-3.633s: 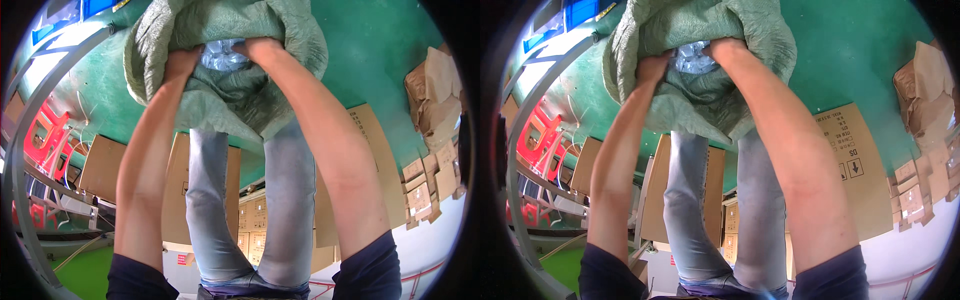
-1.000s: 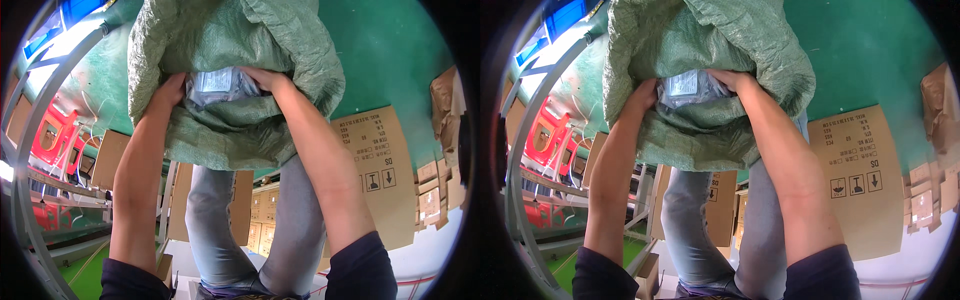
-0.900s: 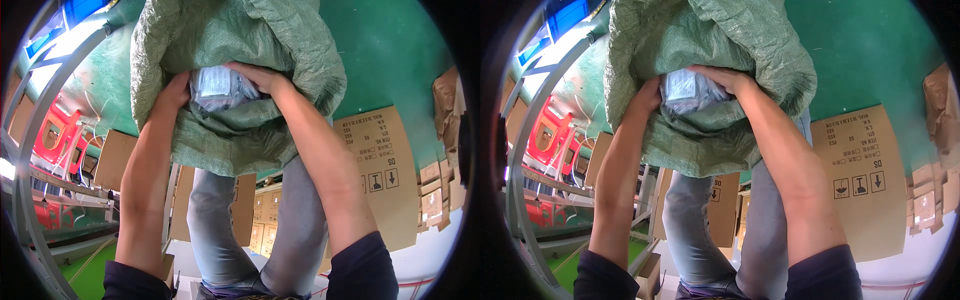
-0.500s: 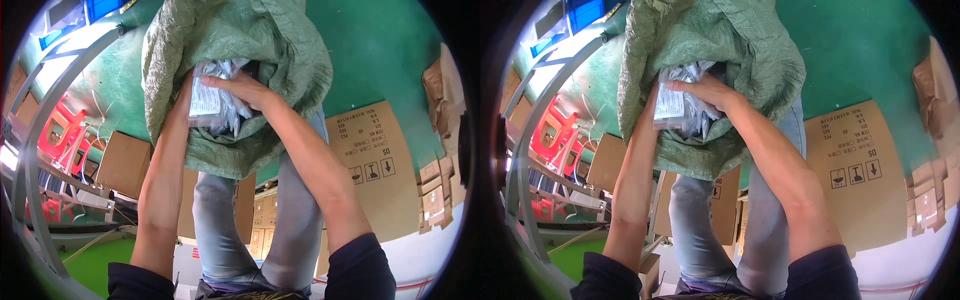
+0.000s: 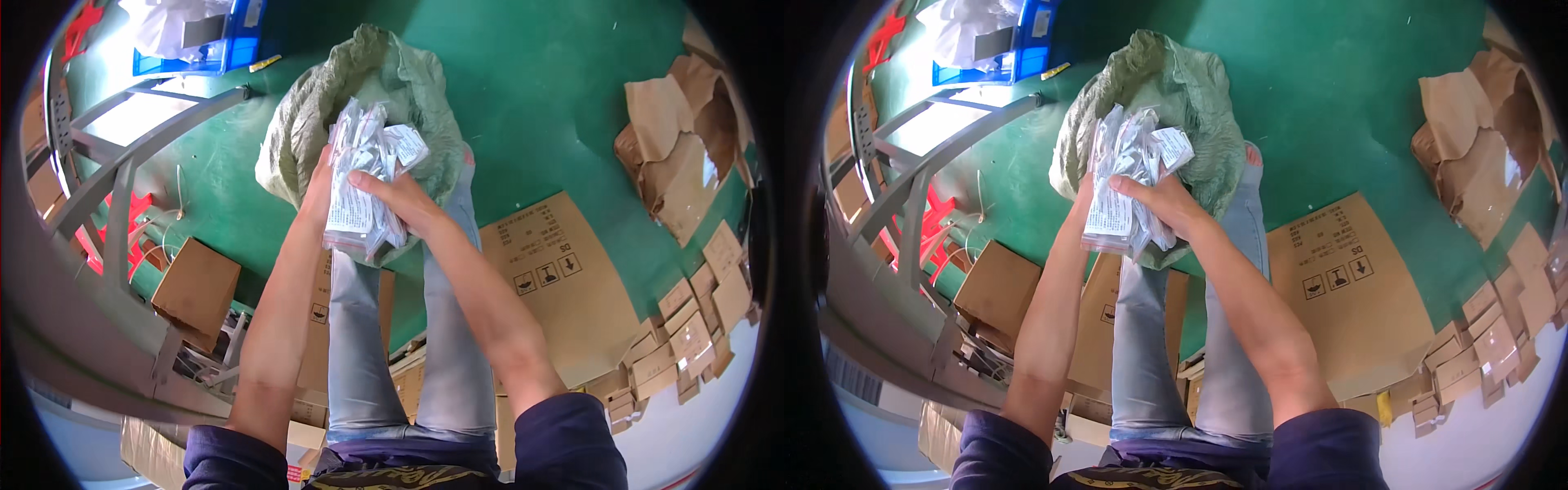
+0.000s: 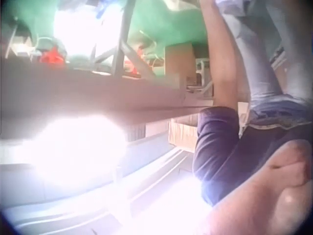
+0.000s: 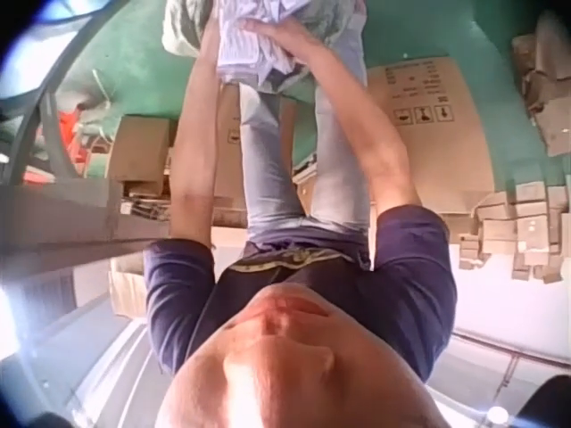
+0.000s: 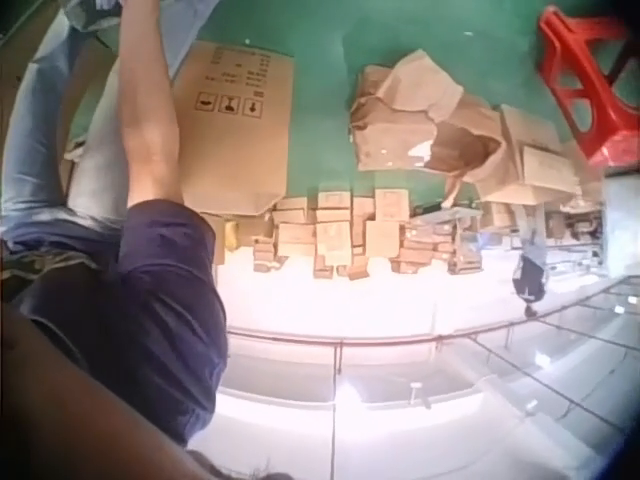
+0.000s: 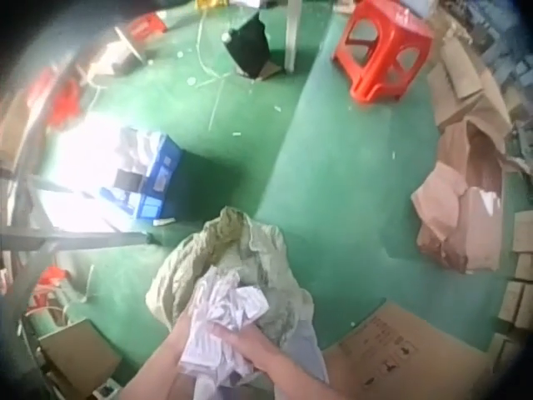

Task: Packing small components from a bulk bag into individual boxes and then into shipping cartons on an assembly line.

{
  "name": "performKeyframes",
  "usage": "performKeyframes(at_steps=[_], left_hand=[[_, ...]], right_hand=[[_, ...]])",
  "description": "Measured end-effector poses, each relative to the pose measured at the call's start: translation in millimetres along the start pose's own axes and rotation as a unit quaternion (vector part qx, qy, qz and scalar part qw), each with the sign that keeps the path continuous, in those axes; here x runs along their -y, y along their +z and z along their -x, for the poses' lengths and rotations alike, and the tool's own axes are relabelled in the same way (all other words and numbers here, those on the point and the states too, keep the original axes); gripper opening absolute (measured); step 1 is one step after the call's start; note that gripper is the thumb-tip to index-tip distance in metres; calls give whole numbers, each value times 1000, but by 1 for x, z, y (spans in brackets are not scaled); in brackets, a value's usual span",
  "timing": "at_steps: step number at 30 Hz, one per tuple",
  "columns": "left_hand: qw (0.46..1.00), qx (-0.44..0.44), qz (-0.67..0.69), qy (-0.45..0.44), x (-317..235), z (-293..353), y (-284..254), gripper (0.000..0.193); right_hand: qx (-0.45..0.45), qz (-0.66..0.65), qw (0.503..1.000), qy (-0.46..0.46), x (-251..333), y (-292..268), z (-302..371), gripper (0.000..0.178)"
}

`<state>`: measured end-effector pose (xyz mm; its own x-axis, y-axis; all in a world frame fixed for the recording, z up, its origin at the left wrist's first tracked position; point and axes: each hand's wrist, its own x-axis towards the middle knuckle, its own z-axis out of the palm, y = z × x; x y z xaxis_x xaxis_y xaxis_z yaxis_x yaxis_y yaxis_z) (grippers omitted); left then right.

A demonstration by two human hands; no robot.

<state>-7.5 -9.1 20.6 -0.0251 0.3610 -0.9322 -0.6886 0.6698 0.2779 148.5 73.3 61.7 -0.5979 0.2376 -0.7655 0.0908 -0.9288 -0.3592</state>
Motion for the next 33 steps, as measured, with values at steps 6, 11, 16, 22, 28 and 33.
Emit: performKeyframes(at_steps=[6,11,16,22,28,33], left_hand=[[988,7,-53,145,-25,96,60,46],[970,-19,-94,225,-40,189,114,55],[952,15,-129,277,-57,293,153,56],[891,4,-73,448,-49,416,143,58],[789,-50,-46,611,-89,655,100,69],[617,-201,26,760,-73,843,-3,77]], right_hand=[[14,16,1000,-17,35,27,62,100],[12,128,990,-49,83,55,158,95],[20,177,974,-139,117,100,257,92],[25,284,937,-204,139,220,394,90],[98,337,872,-341,124,365,497,90],[311,361,804,-356,76,546,567,84]])
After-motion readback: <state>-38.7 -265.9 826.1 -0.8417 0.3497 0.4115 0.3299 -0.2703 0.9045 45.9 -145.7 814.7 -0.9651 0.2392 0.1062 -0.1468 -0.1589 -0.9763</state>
